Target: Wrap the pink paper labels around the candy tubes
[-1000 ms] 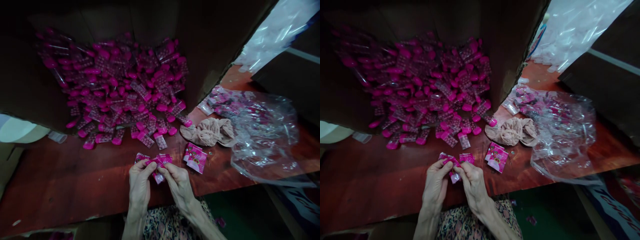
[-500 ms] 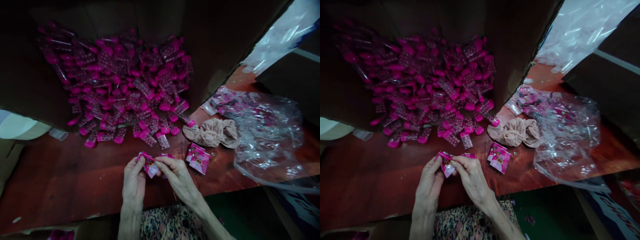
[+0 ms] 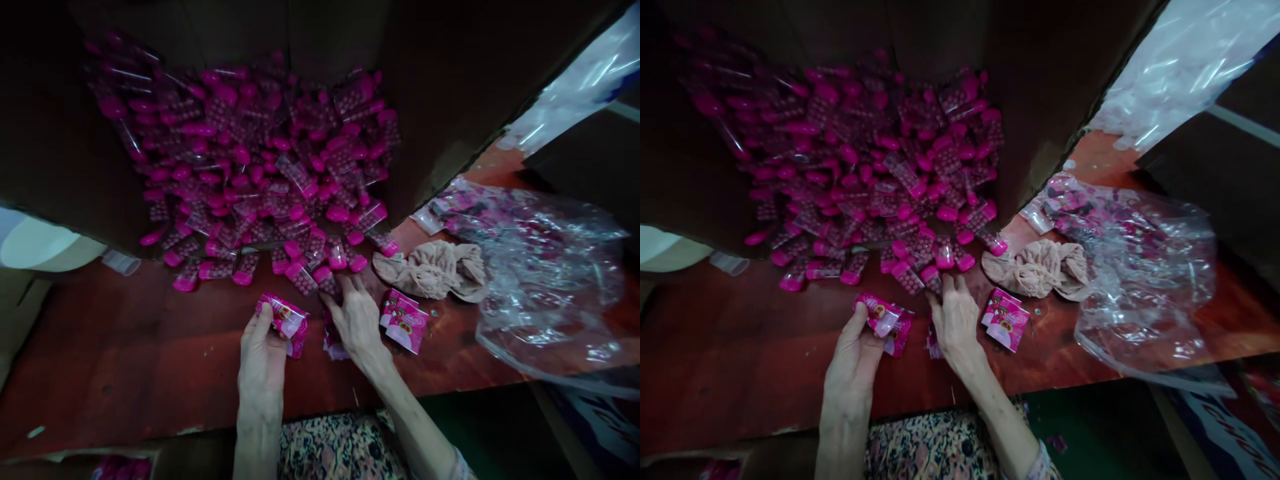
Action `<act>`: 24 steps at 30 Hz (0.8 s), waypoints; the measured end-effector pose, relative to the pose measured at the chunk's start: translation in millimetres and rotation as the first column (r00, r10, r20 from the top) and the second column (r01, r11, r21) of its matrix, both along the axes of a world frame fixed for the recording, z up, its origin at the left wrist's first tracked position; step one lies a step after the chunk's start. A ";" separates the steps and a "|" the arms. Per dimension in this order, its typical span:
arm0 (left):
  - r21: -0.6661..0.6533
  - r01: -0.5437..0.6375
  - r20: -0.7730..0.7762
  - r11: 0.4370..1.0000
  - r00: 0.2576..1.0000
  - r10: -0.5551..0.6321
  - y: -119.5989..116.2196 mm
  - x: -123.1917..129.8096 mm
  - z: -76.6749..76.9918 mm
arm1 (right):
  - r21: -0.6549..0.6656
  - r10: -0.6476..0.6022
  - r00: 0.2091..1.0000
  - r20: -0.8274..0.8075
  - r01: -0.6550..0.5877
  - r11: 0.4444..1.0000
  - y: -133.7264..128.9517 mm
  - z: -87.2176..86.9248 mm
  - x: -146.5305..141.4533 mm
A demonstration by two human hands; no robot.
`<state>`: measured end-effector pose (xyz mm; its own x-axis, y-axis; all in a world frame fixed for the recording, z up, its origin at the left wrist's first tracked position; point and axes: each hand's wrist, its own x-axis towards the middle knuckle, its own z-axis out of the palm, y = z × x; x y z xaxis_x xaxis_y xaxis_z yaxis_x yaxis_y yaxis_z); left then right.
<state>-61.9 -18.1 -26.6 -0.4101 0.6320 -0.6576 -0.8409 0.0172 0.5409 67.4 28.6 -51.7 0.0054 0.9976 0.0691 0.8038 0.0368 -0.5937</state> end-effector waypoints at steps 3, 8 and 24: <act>-0.008 -0.015 0.010 1.000 1.000 0.015 4.0 -0.2 3.7 | -0.022 0.022 0.993 -0.116 -0.024 0.999 -13.8 9.0 8.1; -0.016 -0.023 -0.019 1.000 1.000 0.023 9.0 0.9 7.0 | -0.180 -0.050 0.854 -0.517 -0.051 0.982 -47.2 29.7 10.5; 0.066 0.092 -0.154 0.994 0.985 -0.080 11.2 25.1 2.3 | -0.390 -0.230 0.561 -0.795 -0.184 0.902 -61.3 25.2 6.5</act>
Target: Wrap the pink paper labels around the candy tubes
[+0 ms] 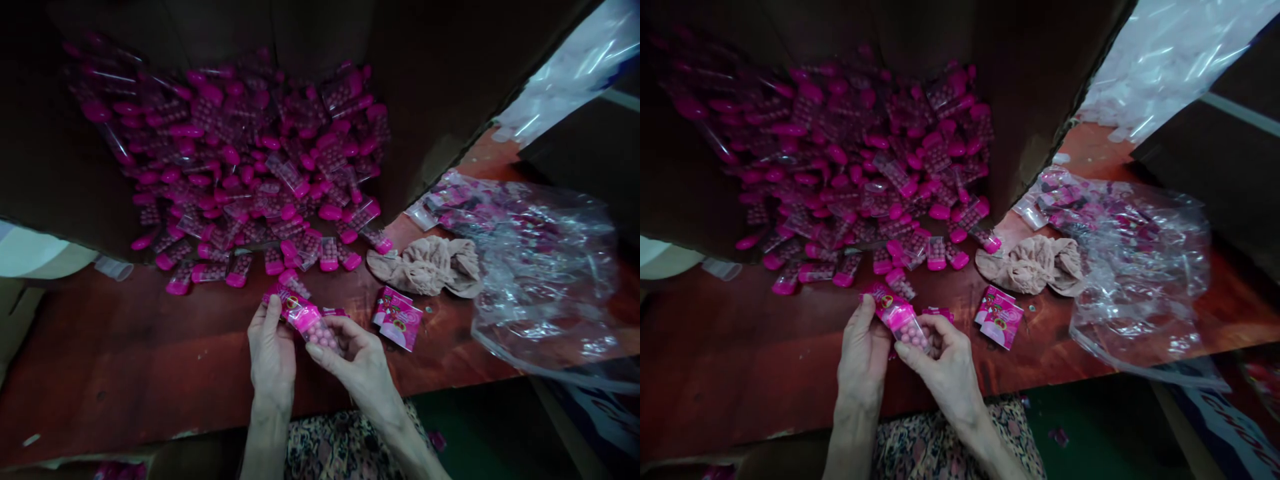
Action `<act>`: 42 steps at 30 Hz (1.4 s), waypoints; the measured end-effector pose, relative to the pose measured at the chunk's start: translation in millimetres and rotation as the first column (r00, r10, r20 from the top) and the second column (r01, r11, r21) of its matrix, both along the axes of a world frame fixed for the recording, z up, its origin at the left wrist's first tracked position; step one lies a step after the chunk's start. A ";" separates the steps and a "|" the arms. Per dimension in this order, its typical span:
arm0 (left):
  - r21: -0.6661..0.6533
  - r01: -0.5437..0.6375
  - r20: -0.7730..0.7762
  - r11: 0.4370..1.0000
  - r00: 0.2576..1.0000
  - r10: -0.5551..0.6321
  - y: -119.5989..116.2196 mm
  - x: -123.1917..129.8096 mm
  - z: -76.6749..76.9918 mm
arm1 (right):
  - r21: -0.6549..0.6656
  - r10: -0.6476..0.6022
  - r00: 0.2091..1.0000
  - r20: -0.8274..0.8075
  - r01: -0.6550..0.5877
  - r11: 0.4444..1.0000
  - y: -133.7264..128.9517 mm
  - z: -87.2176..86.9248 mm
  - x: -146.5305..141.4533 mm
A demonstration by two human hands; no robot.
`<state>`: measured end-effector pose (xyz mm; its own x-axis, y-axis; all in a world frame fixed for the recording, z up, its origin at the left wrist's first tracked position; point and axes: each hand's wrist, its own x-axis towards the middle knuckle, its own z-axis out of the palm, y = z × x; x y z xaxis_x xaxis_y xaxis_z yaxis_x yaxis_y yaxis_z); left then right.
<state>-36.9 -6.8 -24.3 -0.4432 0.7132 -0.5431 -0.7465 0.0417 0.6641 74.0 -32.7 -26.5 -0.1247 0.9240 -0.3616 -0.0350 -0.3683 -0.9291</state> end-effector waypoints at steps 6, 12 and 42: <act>0.026 0.083 0.008 0.996 0.996 -0.083 0.2 5.2 -3.7 | 0.181 -0.092 0.973 0.213 0.053 0.982 -0.8 -3.7 0.4; 0.026 0.116 0.031 0.993 0.993 -0.117 -0.6 10.1 -1.7 | 0.458 -0.205 0.896 0.394 0.002 0.889 -2.6 -6.2 -3.4; 0.057 0.336 -0.040 0.940 0.942 -0.334 -8.3 3.5 -1.4 | 0.262 -0.139 0.984 0.115 0.104 0.959 -2.6 -11.1 3.6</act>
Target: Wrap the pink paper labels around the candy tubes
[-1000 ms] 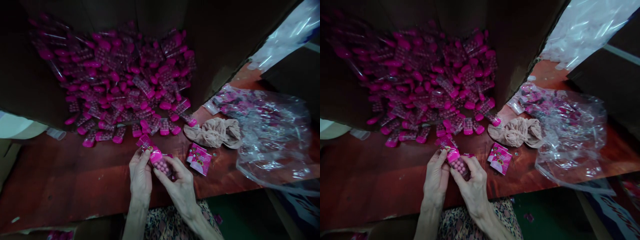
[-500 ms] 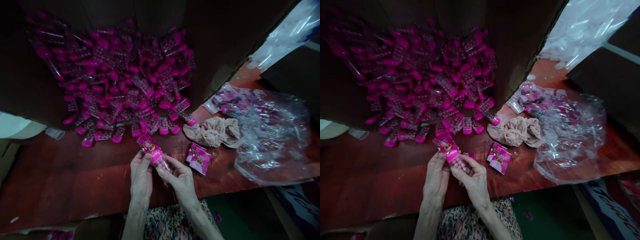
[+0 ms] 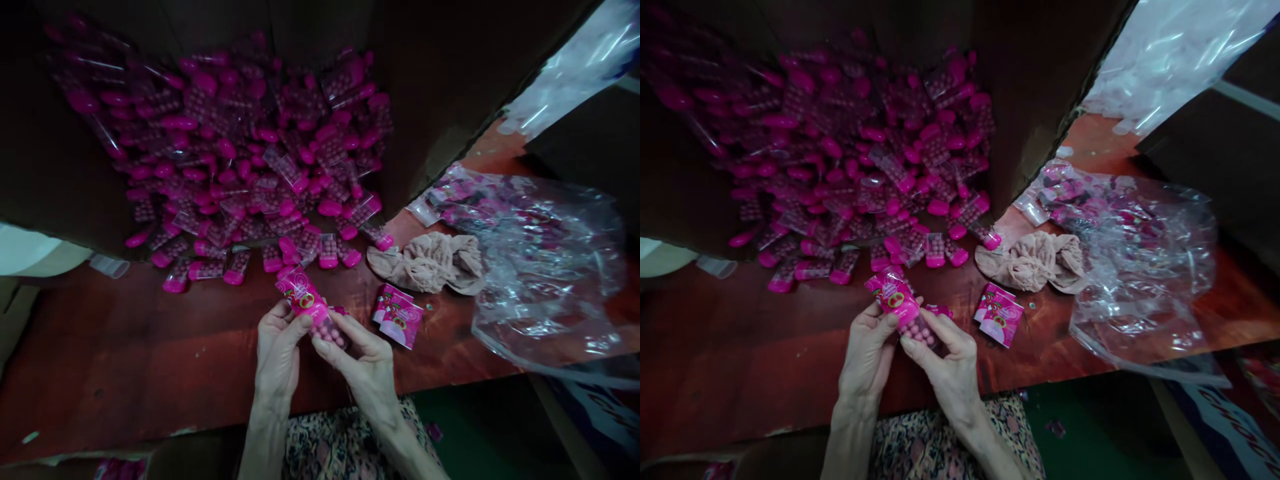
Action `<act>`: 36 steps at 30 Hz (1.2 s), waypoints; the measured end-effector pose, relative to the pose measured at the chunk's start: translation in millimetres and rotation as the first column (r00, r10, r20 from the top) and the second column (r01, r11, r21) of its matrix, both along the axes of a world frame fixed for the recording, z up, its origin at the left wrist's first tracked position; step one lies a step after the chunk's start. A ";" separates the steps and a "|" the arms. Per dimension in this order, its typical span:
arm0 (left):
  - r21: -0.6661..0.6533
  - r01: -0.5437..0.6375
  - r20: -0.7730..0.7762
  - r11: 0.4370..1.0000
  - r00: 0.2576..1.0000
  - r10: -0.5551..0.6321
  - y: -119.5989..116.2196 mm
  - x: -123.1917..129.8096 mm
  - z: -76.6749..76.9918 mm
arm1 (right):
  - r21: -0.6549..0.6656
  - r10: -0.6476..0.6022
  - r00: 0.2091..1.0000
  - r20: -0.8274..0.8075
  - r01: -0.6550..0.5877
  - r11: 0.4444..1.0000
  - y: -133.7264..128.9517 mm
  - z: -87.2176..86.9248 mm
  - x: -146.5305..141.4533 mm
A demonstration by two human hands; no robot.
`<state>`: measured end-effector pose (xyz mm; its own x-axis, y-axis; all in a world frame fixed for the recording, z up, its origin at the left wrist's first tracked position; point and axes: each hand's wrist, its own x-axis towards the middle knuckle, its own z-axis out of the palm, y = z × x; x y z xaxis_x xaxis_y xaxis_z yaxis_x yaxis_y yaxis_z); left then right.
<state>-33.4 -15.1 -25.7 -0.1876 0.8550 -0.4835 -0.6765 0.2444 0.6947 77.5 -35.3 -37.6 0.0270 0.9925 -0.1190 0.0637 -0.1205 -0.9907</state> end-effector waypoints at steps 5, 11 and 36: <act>0.028 0.074 0.073 0.997 0.994 -0.076 -4.5 0.1 -2.5 | -0.103 -0.013 0.991 -0.135 -0.001 0.995 -0.1 0.0 -0.4; 0.042 0.078 0.049 0.996 0.996 -0.080 -5.7 9.2 -3.8 | 0.343 -0.146 0.950 0.277 0.044 0.938 -6.0 -6.4 -4.3; 0.070 0.154 0.034 0.986 0.987 -0.157 -47.3 11.0 20.6 | 0.131 0.002 1.000 -0.016 0.000 0.991 -35.3 27.6 -6.1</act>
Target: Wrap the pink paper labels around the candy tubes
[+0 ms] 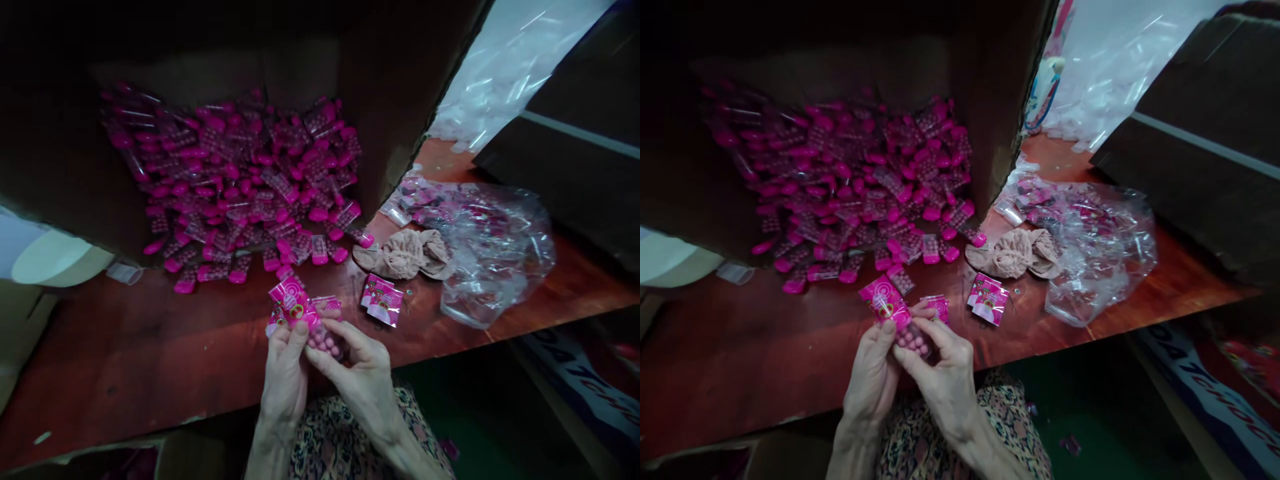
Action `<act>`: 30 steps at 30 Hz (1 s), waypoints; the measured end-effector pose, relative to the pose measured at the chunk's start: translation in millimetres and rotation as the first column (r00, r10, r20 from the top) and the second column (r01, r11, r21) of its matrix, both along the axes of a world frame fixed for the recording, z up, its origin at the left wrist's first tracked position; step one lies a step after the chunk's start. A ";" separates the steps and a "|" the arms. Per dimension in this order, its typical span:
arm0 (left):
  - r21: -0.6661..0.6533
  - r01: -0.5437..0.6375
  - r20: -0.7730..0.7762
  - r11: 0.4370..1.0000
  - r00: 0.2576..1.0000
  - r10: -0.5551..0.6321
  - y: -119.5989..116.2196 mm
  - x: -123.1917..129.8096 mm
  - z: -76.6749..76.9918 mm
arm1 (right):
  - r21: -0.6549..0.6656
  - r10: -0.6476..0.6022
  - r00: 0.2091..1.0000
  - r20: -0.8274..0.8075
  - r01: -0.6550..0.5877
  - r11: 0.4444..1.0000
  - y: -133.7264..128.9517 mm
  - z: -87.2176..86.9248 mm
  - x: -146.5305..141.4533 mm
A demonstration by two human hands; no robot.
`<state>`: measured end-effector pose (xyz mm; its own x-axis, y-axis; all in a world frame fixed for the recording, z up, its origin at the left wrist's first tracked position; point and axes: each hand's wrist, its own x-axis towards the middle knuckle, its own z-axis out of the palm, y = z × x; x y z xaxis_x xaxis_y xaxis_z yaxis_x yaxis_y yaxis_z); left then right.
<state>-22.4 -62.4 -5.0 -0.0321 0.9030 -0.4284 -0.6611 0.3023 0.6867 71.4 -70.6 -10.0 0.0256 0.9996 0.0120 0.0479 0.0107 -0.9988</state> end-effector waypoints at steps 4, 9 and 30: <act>-0.040 -0.063 0.046 0.997 0.997 0.065 -8.1 -5.8 4.2 | -0.200 0.182 0.972 -0.148 -0.210 0.957 -4.8 0.1 -5.9; -0.061 -0.213 -0.011 0.975 0.977 0.213 -10.7 -9.9 9.5 | -0.117 0.292 0.951 0.102 -0.280 0.953 -4.8 -3.1 -18.2; -0.106 -0.373 -0.146 0.922 0.923 0.357 -4.9 17.7 30.0 | -0.079 0.452 0.891 -0.043 -0.454 0.888 5.9 6.3 3.0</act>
